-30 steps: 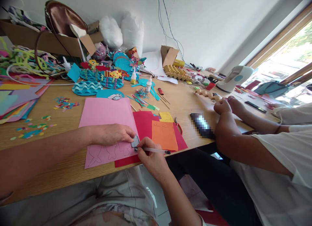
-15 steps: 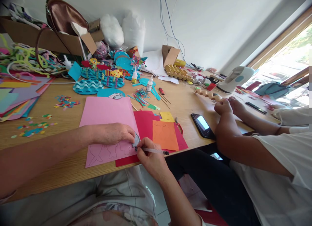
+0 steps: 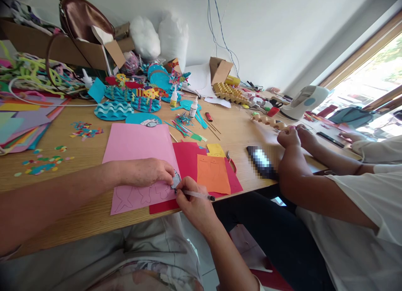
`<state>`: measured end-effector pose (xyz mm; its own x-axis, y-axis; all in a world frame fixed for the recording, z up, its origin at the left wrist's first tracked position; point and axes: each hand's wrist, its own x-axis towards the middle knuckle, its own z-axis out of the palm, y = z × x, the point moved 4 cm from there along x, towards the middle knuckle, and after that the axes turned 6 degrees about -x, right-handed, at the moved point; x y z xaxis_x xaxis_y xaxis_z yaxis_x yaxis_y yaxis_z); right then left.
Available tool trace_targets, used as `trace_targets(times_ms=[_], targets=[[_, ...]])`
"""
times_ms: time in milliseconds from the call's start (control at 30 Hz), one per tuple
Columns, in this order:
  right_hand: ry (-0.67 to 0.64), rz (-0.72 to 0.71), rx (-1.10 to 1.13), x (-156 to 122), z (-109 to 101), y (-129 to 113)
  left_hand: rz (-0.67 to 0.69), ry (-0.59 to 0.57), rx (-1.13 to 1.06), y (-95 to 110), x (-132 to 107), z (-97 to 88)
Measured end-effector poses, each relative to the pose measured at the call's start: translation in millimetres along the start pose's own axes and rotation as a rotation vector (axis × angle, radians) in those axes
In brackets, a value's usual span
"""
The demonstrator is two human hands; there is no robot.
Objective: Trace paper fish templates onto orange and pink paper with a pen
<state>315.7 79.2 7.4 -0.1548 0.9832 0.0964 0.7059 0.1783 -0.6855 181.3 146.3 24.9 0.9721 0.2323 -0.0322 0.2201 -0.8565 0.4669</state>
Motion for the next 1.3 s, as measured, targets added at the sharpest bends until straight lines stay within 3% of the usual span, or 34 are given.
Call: trace_targets(times_ms=[1133,1300], targets=[[0.023,-0.007,-0.022,-3.2,0.3,-3.0,-0.03,-0.015,0.024,2.0,-3.0,3.5],[0.001,-0.004,-0.01,-8.5,-0.3,-4.0,-0.179,0.067,-0.173,0.4,-0.1,1.3]])
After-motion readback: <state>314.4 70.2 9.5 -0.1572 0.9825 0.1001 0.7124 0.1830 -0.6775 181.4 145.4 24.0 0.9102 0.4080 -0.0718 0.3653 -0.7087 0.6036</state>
